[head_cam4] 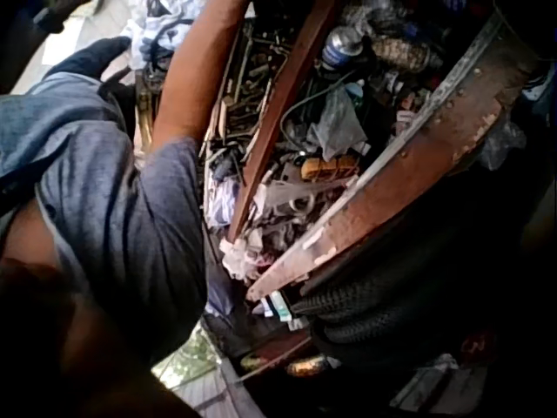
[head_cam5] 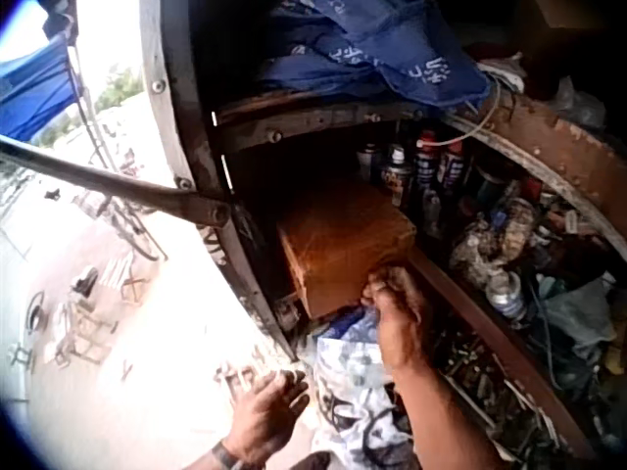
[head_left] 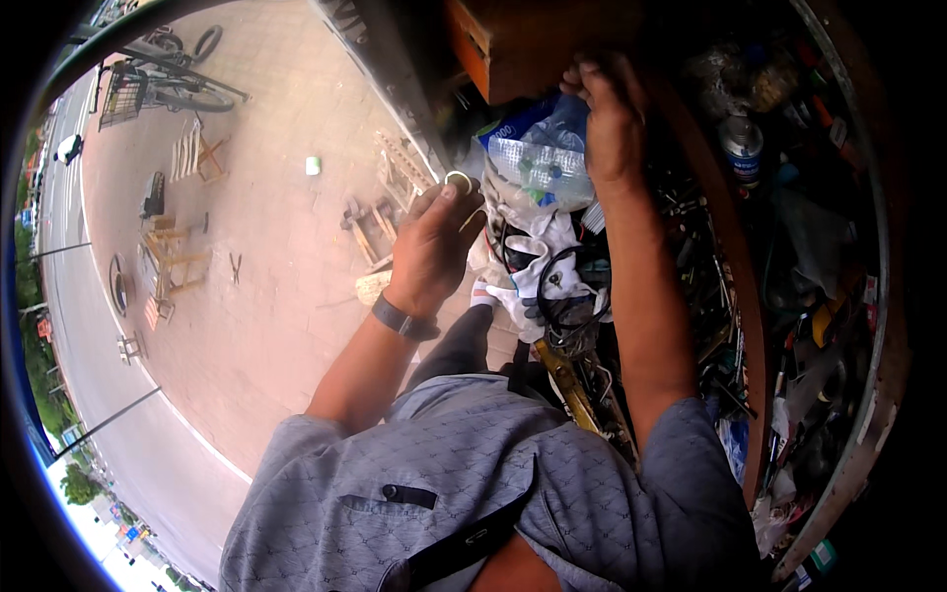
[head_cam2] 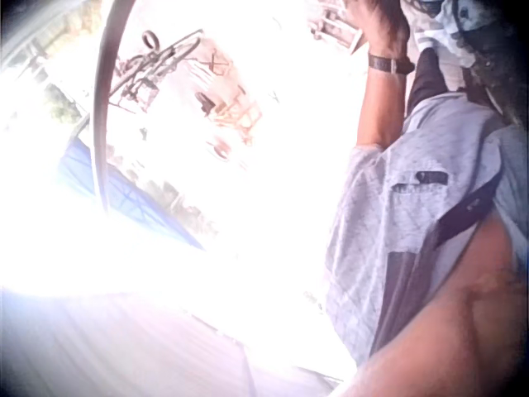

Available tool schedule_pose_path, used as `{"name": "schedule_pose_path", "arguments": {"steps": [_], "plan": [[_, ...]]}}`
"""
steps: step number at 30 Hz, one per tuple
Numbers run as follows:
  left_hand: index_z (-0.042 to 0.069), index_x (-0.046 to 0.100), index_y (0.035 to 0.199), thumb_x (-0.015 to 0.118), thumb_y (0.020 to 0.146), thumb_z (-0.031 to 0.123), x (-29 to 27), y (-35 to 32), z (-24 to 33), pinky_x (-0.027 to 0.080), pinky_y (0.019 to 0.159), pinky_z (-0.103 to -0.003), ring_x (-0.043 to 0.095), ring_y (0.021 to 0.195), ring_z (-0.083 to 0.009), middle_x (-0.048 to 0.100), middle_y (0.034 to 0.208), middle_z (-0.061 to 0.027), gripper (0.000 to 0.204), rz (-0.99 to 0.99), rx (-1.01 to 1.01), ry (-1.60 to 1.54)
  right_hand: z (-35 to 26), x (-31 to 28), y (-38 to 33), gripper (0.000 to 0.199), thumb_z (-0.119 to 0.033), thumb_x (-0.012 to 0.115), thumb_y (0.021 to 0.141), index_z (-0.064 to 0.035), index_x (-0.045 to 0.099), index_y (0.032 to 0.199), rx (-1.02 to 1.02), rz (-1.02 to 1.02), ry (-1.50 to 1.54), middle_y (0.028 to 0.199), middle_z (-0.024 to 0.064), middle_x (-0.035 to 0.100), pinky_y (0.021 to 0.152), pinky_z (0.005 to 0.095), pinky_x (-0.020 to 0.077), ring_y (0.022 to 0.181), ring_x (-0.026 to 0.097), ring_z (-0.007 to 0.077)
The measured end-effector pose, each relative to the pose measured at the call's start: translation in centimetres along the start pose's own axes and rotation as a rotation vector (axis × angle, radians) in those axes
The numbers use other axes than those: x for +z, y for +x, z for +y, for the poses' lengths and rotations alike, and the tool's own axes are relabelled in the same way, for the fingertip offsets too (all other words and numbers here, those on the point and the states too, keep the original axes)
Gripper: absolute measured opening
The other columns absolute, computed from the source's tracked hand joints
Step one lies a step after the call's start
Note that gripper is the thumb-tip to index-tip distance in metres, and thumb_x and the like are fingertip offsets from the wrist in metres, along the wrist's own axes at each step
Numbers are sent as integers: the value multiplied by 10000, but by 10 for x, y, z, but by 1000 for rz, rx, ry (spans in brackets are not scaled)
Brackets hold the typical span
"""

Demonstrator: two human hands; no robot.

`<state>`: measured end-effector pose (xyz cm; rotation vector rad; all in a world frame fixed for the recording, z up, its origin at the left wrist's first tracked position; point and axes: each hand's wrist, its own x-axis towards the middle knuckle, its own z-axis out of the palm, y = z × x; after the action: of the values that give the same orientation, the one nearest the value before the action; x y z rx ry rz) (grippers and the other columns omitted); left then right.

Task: The person retrieves a metal ring and several keys from a cluttered drawer, then attaches the keys to the ring one by one. The person repeatedly adjusts and inspects the assembled keyring while standing near a workbench.

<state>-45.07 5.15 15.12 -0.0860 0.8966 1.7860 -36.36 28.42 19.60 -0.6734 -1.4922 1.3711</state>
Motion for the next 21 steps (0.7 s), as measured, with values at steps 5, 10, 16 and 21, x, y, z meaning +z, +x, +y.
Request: {"name": "schedule_pose_path", "arguments": {"steps": [5,10,16,21], "plan": [[82,669,1168,641,1030,210,-6,-21,-19,498,914,-312,625,1015,-166,679,1112,-19,190,-18,-21,-64,18,9,25,460,-396,547,1046,-57,640,1344,-151,-180,-129,1252,186,683,1030,372,462,1181,634,318],[79,680,1148,619,1042,201,-30,-64,-39,503,890,-310,633,989,-153,689,1089,-15,173,69,-4,-23,10,-45,-84,243,-131,604,1006,12,681,1187,148,-244,88,1125,107,731,952,344,552,1064,699,186],[33,673,1174,653,1025,229,-91,-149,-85,510,843,-303,631,938,-154,687,1058,-50,247,296,-47,117,101,-135,-263,87,-17,654,924,9,696,996,677,-242,-294,805,39,708,661,272,520,740,679,108],[0,664,1174,687,1002,239,-108,-216,-128,497,802,-283,605,910,-144,674,1052,-57,295,510,-115,163,154,-148,-313,268,-164,741,852,16,710,1047,377,-290,-852,946,231,722,817,481,539,930,690,424]]}}
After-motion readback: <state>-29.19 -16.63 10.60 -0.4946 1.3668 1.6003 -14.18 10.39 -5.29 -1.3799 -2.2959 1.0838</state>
